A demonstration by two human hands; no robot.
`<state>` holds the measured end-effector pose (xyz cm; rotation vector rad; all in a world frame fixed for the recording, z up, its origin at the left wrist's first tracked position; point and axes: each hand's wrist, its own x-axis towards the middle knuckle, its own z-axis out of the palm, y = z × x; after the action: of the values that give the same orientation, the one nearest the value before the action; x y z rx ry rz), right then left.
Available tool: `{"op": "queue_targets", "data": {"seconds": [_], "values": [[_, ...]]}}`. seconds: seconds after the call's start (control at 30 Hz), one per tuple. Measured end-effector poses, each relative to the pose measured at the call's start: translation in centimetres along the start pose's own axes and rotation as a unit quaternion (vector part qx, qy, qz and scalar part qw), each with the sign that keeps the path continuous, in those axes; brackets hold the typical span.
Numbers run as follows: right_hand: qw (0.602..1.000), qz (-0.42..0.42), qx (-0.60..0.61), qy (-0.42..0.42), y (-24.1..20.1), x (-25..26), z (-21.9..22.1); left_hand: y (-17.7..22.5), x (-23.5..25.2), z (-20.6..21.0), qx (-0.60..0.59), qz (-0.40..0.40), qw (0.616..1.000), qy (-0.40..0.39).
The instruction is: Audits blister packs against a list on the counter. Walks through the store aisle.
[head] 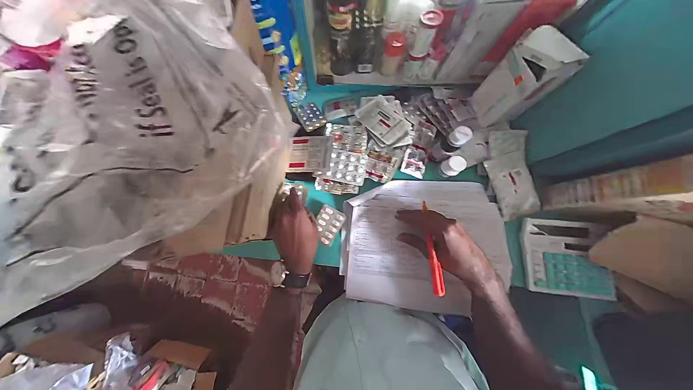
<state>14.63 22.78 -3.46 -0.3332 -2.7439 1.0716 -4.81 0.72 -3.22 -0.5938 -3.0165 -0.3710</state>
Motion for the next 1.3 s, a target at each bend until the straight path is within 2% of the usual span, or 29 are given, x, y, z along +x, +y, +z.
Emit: {"op": "queue_targets", "data": {"seconds": [0.17, 0.33, 0.4, 0.5, 0.6, 0.7, 0.8, 0.87, 1.0, 1.13, 1.2, 1.27, 1.3], "values": [[1.0, 0.008, 0.015, 0.01, 0.5, -0.3, 0.4, -0.1, 0.4, 0.0, 0.057, 0.019, 0.998, 0.028], [0.999, 0.008, 0.02, 0.03, 1.3, -1.5, 0.2, -0.2, 0.3, 0.2, 0.064, 0.037, 0.994, 0.08], [0.999, -0.011, 0.027, 0.041, 1.9, -1.9, 0.3, -0.5, 0.2, 0.0, 0.051, 0.04, 0.995, 0.082], [0.997, -0.028, 0.038, 0.058, 2.5, -2.3, 0.4, -0.6, -0.2, -0.6, 0.019, 0.063, 0.988, 0.138], [0.996, -0.017, 0.039, 0.073, 1.5, -1.8, -0.1, -0.9, -1.1, -2.1, -0.081, 0.086, 0.973, 0.197], [0.993, -0.028, 0.04, 0.108, -0.3, 0.4, -0.6, -0.8, -2.6, -3.6, -0.31, 0.069, 0.93, 0.184], [0.991, -0.085, -0.003, 0.102, -2.9, 5.8, 0.4, -0.9, -4.2, -4.2, -0.522, 0.039, 0.845, 0.107], [0.987, -0.118, -0.095, 0.054, -4.1, 10.1, 2.0, -1.0, -5.3, -4.5, -0.562, 0.042, 0.823, 0.077], [0.958, -0.074, -0.26, -0.095, -6.3, 15.4, 4.3, -2.1, -7.0, -5.8, -0.55, 0.067, 0.831, 0.049], [0.964, -0.094, -0.211, -0.132, -6.7, 18.0, 1.0, -4.3, -8.7, -6.6, -0.571, 0.028, 0.82, 0.045], [0.971, -0.143, -0.159, -0.107, -6.3, 19.3, -1.5, -5.4, -9.4, -6.2, -0.633, -0.015, 0.773, 0.031], [0.967, -0.201, -0.135, -0.076, -5.8, 20.2, -2.6, -6.0, -10.0, -5.6, -0.71, -0.062, 0.702, 0.003], [0.968, -0.204, -0.132, -0.071, -6.0, 20.3, -2.5, -6.2, -10.3, -5.4, -0.744, -0.088, 0.663, -0.013]]}}
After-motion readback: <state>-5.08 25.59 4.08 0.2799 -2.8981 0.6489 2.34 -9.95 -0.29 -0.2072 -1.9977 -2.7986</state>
